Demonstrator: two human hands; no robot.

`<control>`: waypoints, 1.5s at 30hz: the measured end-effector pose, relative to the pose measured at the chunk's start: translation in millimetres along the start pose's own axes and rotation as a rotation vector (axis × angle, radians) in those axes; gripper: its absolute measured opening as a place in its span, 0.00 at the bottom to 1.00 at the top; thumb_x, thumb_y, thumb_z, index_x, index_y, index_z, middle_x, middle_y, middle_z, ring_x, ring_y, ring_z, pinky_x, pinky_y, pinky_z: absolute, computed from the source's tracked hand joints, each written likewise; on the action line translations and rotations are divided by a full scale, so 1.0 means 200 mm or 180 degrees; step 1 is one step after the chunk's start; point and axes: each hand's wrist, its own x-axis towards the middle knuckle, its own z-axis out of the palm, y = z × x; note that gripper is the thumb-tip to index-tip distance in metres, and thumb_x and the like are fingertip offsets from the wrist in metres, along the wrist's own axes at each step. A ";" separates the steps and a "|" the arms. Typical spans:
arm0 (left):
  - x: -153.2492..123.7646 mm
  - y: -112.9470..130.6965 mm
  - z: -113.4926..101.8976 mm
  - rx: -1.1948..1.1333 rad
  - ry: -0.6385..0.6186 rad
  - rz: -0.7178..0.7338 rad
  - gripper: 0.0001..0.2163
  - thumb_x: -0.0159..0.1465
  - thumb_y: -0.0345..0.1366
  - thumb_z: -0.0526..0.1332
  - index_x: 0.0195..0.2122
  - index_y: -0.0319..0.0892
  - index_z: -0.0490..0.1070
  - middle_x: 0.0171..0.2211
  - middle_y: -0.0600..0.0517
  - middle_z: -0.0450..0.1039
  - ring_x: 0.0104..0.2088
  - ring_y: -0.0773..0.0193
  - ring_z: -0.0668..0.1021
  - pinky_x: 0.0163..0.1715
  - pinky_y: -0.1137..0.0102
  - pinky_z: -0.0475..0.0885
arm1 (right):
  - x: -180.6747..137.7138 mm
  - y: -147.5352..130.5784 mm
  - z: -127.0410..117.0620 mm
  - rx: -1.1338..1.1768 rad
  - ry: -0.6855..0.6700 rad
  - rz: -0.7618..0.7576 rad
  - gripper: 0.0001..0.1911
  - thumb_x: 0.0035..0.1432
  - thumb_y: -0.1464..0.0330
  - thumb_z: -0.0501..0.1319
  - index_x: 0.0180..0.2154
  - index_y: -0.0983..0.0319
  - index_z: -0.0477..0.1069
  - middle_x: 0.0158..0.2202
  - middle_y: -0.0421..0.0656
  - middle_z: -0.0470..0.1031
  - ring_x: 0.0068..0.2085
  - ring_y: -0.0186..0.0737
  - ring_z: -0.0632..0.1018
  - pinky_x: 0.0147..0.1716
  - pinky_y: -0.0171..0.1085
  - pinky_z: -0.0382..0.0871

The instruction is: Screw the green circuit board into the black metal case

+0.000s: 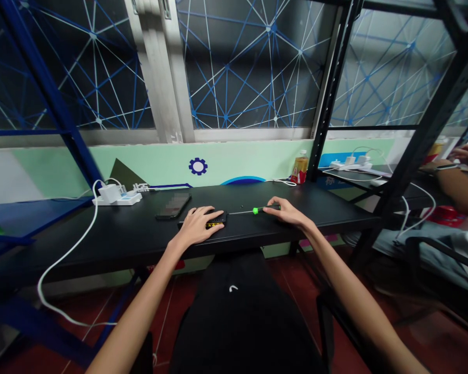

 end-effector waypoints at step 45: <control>0.00 0.00 0.01 -0.0001 0.0079 -0.0015 0.23 0.69 0.54 0.53 0.61 0.52 0.69 0.61 0.45 0.69 0.60 0.46 0.70 0.59 0.48 0.60 | 0.03 0.07 0.05 -0.0171 0.0442 -0.0349 0.25 0.51 0.44 0.62 0.39 0.58 0.69 0.25 0.37 0.68 0.26 0.37 0.67 0.27 0.35 0.59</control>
